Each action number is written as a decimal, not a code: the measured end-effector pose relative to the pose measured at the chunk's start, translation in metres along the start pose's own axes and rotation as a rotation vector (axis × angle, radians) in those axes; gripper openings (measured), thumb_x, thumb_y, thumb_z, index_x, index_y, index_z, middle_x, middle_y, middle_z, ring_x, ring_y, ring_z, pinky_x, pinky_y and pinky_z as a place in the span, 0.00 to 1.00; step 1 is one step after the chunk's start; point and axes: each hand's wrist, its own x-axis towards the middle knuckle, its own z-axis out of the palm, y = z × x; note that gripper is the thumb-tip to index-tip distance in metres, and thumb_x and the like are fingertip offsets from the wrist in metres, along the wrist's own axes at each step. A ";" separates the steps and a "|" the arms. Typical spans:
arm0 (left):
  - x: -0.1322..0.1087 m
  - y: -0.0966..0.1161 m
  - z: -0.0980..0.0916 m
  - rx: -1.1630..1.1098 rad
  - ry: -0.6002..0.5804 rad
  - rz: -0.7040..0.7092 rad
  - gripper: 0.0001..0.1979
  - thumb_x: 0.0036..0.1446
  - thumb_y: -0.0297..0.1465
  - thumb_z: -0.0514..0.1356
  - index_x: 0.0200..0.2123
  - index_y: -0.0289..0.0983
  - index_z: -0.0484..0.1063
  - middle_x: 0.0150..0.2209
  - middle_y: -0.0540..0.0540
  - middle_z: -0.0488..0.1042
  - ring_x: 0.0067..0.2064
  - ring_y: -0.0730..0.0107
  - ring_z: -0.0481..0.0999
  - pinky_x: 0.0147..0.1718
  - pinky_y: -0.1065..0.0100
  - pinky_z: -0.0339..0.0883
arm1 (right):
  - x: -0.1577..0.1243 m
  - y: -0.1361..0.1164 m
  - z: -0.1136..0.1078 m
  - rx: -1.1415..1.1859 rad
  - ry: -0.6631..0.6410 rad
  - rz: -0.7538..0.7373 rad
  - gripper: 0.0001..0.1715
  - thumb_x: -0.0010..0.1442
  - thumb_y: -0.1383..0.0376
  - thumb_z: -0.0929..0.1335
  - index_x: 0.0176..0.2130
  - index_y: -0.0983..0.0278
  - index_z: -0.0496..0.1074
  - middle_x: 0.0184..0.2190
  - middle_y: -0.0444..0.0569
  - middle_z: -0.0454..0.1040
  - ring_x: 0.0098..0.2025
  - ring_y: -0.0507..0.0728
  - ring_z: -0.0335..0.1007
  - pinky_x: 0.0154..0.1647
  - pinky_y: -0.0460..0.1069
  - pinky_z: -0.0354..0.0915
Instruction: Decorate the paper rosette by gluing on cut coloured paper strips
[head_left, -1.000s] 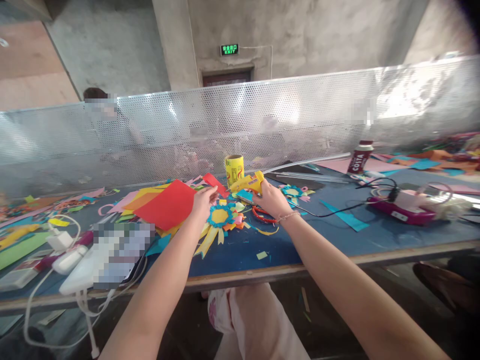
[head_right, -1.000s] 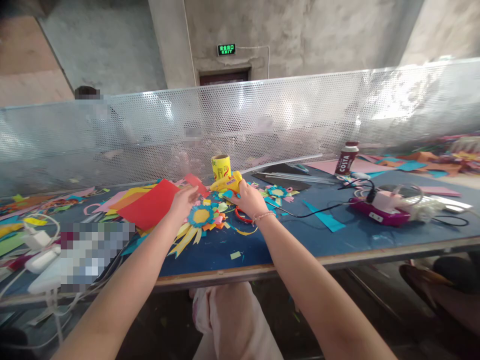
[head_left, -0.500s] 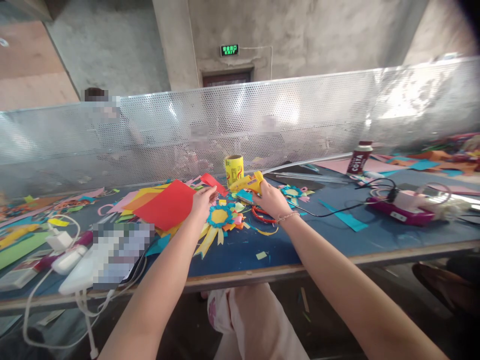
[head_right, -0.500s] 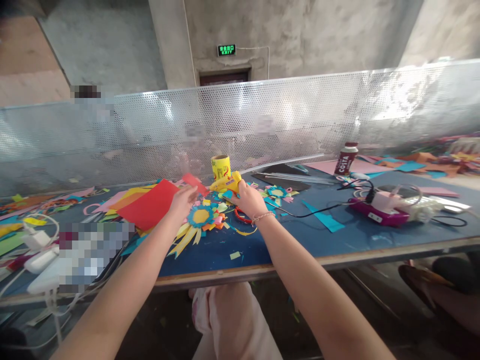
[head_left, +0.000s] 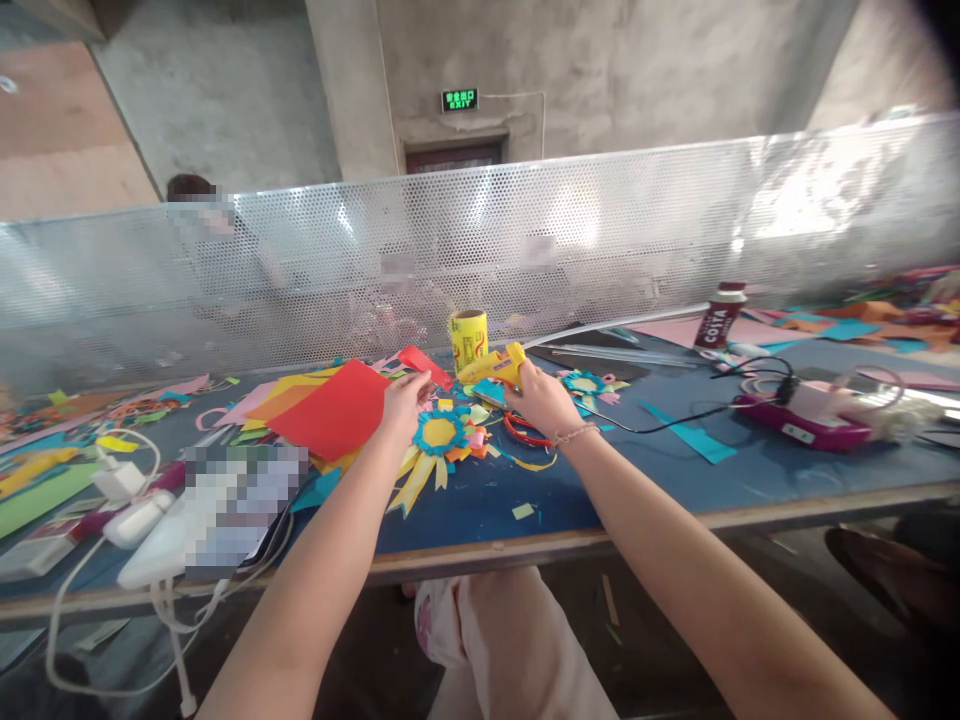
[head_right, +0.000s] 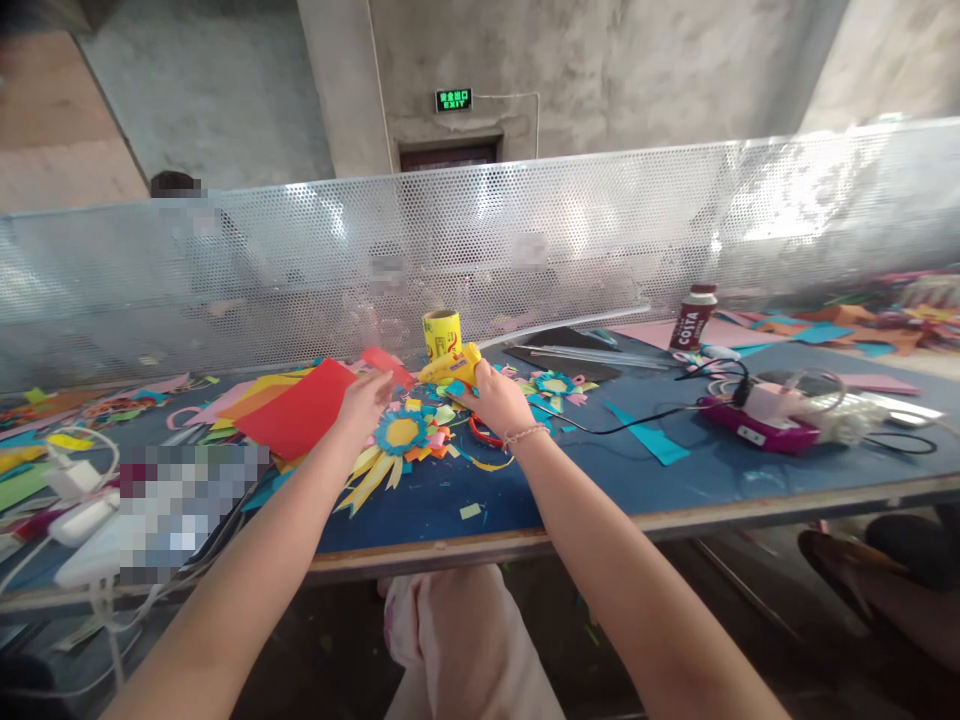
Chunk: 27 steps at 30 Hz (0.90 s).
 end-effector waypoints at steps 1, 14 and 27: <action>0.000 0.000 0.000 0.001 -0.004 0.001 0.11 0.36 0.30 0.71 0.24 0.35 0.73 0.24 0.50 0.74 0.29 0.73 0.74 0.32 0.73 0.64 | 0.000 -0.001 0.000 -0.001 -0.003 -0.006 0.12 0.61 0.63 0.62 0.42 0.68 0.64 0.36 0.56 0.75 0.34 0.60 0.73 0.30 0.49 0.58; 0.000 0.002 0.000 -0.009 0.025 -0.015 0.12 0.35 0.30 0.72 0.24 0.35 0.73 0.24 0.49 0.75 0.29 0.73 0.73 0.31 0.72 0.64 | 0.000 0.001 -0.002 0.016 -0.007 0.005 0.10 0.62 0.62 0.62 0.41 0.67 0.63 0.36 0.56 0.75 0.34 0.59 0.72 0.29 0.49 0.56; 0.003 0.000 -0.002 -0.015 0.011 -0.017 0.14 0.34 0.31 0.72 0.25 0.36 0.72 0.25 0.49 0.75 0.29 0.74 0.74 0.32 0.72 0.65 | -0.001 -0.001 -0.007 0.008 -0.030 0.007 0.11 0.62 0.63 0.61 0.43 0.67 0.64 0.39 0.56 0.75 0.35 0.59 0.72 0.29 0.48 0.56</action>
